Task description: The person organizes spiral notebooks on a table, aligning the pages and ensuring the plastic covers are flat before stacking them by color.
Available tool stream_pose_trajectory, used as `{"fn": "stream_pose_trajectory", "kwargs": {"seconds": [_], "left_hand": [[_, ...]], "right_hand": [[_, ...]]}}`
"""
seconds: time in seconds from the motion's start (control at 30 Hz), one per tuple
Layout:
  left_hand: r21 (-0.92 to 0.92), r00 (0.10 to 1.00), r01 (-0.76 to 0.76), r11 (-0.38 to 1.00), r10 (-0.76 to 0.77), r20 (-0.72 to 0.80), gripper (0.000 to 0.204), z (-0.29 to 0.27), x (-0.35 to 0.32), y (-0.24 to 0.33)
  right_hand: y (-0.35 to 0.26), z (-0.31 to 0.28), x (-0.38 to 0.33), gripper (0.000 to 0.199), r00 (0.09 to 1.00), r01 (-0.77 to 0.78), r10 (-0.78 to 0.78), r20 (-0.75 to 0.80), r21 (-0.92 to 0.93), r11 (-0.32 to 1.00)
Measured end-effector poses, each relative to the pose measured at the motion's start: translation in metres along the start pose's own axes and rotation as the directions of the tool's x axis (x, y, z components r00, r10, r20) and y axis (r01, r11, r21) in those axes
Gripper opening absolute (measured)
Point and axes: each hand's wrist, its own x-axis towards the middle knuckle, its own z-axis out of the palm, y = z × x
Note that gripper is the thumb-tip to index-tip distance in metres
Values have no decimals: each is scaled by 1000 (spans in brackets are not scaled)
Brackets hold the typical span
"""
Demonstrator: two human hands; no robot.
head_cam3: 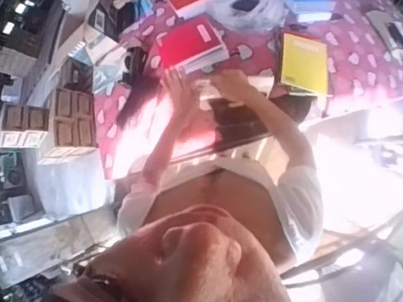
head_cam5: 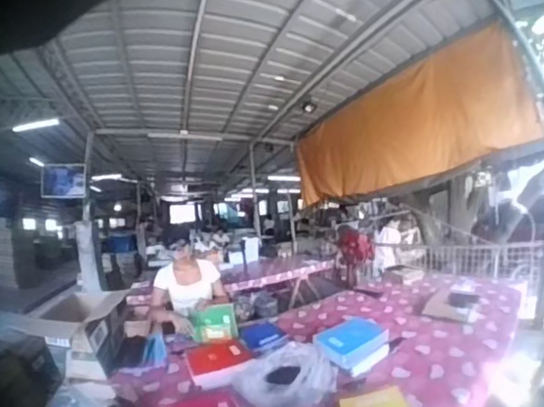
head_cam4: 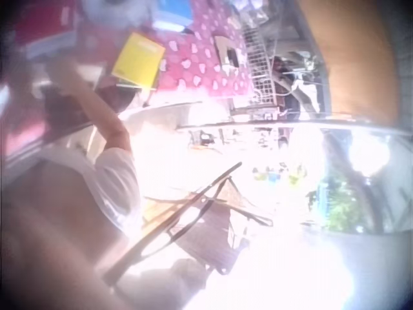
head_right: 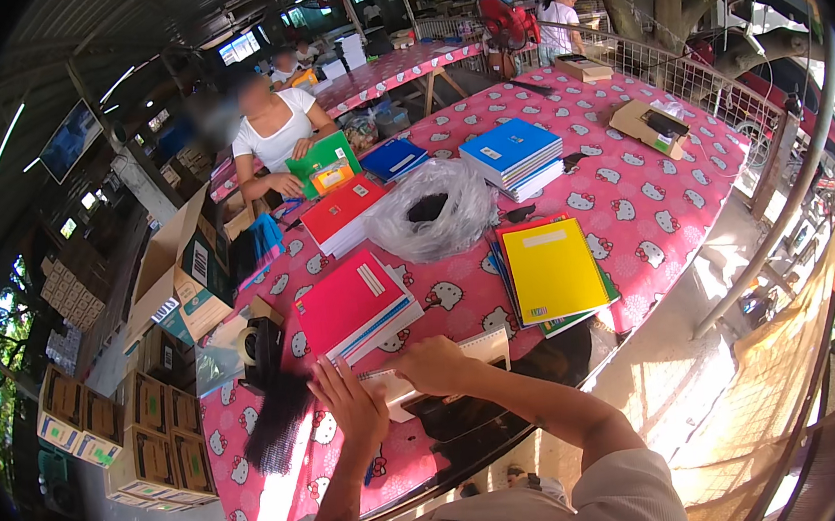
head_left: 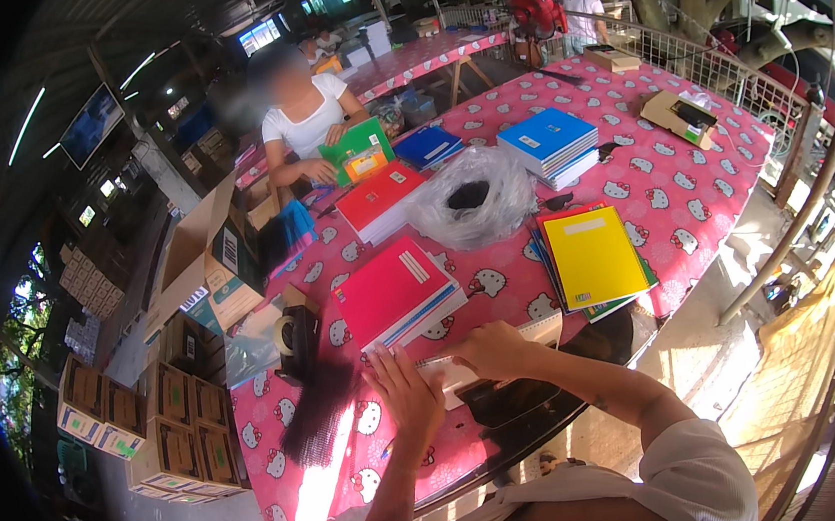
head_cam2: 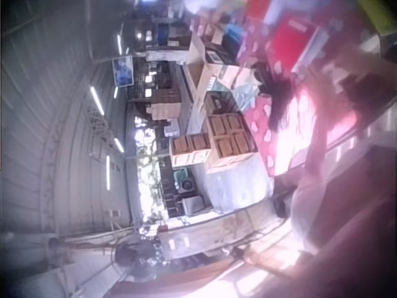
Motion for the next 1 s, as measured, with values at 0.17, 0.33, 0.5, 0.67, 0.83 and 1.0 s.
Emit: {"fn": "stream_pose_trajectory", "kwargs": {"seconds": [0.17, 0.33, 0.5, 0.67, 0.83, 1.0], "left_hand": [[27, 971, -105, 994, 97, 218, 82, 25, -58, 8], [51, 986, -105, 993, 98, 138, 83, 4, 0, 9], [-21, 983, -182, 983, 182, 36, 77, 11, -60, 24], [201, 971, -223, 954, 199, 135, 89, 14, -12, 22], [146, 980, -188, 971, 176, 92, 80, 7, 9, 22], [16, 934, -305, 952, 296, 200, 76, 36, -57, 37]], "right_hand": [[-2, 2, -5, 26, 999, -47, 46, 29, 17, 999], [-8, -3, -11, 30, 997, -30, 30, 67, 8, 1000], [25, -21, -28, 30, 987, 72, -88, -138, -118, 990], [38, -11, -35, 26, 1000, 2, -2, 5, -89, 996], [32, -13, -34, 23, 998, -7, 12, 68, -68, 998], [32, -19, -36, 24, 999, -16, 18, 40, -48, 999]]}}
